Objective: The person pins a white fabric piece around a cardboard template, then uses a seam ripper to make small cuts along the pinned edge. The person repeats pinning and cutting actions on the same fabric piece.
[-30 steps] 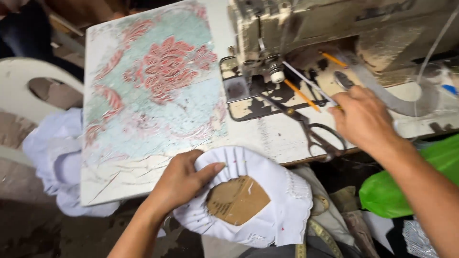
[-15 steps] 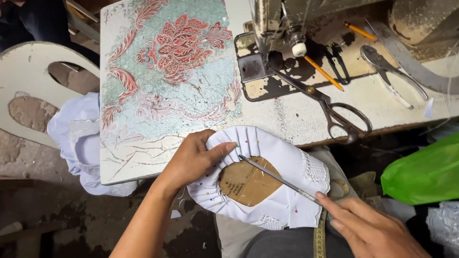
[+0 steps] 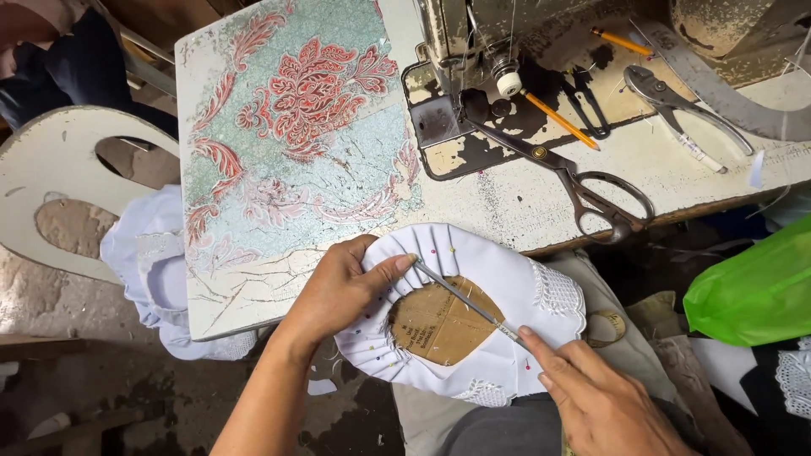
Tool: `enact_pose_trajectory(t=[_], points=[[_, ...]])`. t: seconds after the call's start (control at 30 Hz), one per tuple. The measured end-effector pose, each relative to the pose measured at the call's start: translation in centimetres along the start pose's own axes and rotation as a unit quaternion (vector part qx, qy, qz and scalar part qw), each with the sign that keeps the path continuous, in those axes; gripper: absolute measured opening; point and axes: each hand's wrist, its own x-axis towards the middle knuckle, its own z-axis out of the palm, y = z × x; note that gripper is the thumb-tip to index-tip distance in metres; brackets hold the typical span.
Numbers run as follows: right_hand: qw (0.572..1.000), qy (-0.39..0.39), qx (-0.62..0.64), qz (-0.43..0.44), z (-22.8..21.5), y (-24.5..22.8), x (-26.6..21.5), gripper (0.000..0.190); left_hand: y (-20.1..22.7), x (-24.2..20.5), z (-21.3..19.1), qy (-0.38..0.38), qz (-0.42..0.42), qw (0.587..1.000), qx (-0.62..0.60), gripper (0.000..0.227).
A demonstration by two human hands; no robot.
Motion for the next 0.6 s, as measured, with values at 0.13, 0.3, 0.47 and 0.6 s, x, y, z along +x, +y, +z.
enact_pose_trajectory(t=[0.13,0.3,0.47,0.6], points=[[0.999,-0.003,-0.002,0.04,1.2,-0.2,0.0,0.061,-0.1,-0.2,-0.2,-0.005,-0.005,1.0,-0.005,0.033],[0.999,0.006,0.05,-0.014,2.0,0.0,0.5,0.059,-0.4,-0.3,-0.3,-0.005,-0.012,0.999,-0.034,0.023],[0.998,-0.017,0.012,-0.064,2.5,0.9,1.2,0.059,-0.9,-0.4,-0.3,-0.001,-0.006,0.999,-0.041,0.028],[0.995,-0.041,0.041,-0.083,1.8,1.1,1.2,0.056,-1.7,-0.4,-0.1,-0.004,-0.001,0.998,-0.068,0.024]])
